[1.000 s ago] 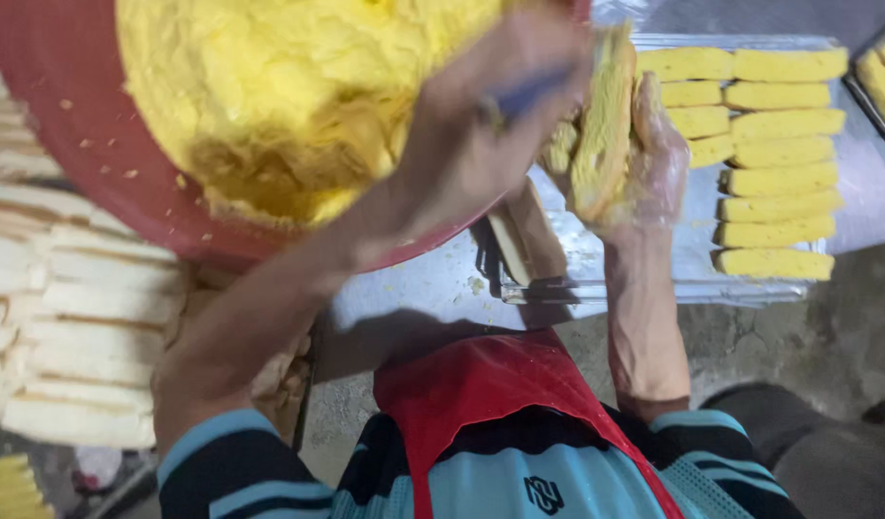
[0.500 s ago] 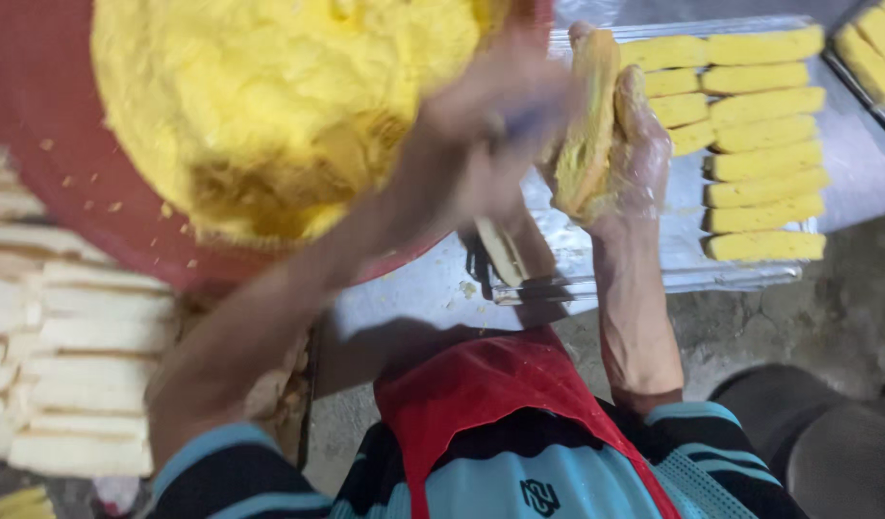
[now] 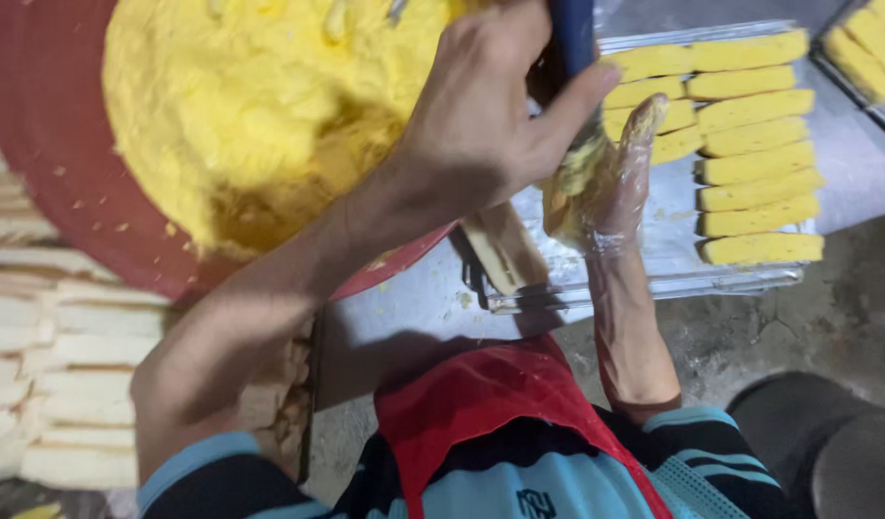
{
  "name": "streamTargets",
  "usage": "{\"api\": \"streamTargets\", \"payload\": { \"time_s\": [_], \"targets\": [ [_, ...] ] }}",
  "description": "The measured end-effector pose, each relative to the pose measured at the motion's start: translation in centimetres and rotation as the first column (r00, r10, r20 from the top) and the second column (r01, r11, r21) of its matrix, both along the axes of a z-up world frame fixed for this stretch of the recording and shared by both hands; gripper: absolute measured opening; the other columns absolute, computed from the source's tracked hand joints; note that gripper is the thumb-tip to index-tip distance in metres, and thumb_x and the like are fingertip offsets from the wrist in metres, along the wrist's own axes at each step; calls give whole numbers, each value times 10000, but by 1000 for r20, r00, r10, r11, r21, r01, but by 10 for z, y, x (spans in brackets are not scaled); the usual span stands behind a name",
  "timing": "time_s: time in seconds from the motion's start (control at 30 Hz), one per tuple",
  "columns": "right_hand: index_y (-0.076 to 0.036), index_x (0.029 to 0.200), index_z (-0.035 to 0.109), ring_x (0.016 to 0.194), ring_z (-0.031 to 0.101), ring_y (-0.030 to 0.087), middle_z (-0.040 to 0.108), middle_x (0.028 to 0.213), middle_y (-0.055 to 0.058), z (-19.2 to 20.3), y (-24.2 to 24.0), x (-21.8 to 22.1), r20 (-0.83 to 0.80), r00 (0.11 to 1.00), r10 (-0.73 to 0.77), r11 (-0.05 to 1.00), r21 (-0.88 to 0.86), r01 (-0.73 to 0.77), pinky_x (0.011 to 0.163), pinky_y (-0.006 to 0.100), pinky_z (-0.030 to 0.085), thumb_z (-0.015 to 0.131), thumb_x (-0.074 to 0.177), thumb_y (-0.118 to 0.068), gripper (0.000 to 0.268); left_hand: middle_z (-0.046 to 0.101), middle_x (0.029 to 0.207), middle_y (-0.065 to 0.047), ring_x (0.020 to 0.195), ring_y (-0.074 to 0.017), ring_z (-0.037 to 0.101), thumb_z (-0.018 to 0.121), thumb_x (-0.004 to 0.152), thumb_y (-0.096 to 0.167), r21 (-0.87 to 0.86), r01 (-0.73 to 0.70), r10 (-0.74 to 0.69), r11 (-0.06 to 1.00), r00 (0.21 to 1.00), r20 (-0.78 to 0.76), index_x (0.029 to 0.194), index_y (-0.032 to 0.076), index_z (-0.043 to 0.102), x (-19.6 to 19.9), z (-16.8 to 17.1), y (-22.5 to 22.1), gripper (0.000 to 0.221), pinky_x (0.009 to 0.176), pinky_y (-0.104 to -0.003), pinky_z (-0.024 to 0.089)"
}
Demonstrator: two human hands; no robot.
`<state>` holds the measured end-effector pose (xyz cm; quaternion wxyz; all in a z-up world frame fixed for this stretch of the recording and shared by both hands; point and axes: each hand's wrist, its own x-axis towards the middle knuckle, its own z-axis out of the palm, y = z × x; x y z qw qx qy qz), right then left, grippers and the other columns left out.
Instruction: The person uses a brush to apply a yellow coating to individual pieces of sliced bread and then places them onto a metal tray.
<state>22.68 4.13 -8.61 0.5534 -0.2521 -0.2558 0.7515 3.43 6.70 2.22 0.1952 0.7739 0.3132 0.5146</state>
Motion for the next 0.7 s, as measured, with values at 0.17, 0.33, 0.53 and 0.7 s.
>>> {"api": "streamTargets", "payload": {
  "time_s": [0.17, 0.33, 0.53, 0.7],
  "targets": [
    [64, 1597, 477, 907, 559, 175, 606, 1085, 83, 18, -10, -5, 257, 966, -36, 997, -52, 51, 753, 304, 473, 396, 919, -913, 1192, 543, 554, -42, 451, -155, 517, 615, 1049, 107, -282, -166, 102, 945, 968, -229, 806, 20, 655, 7, -13, 43, 261, 434, -314, 371],
    [37, 1541, 506, 915, 563, 176, 592, 1087, 85, 10, -12, 7, 318, 948, -22, 1000, 9, 20, 765, 312, 490, 436, 935, -842, 1070, 637, 794, -79, 689, -173, 629, 655, 1077, 51, 244, -42, 59, 969, 996, -62, 949, -6, 634, 5, -8, 15, 142, 622, -343, 489],
    [-26, 1328, 575, 951, 645, 198, 615, 1100, 119, -12, -18, 29, 439, 890, -120, 988, -40, 152, 800, 346, 588, 464, 1060, -530, 581, 650, 1122, -125, 1027, -231, 736, 674, 1093, 17, -5, 214, -214, 977, 977, 24, 1140, 10, 616, 11, -14, -21, 75, 858, -290, 642],
    [-19, 1433, 541, 969, 616, 244, 627, 1175, 158, -1, -22, 34, 154, 987, -42, 999, 13, 40, 870, 379, 541, 525, 1114, -362, 469, 674, 1180, -106, 1050, -217, 722, 676, 1078, -21, 32, 187, -185, 982, 981, -52, 1220, 19, 649, 29, -25, -28, 150, 840, -265, 668]
  ]
}}
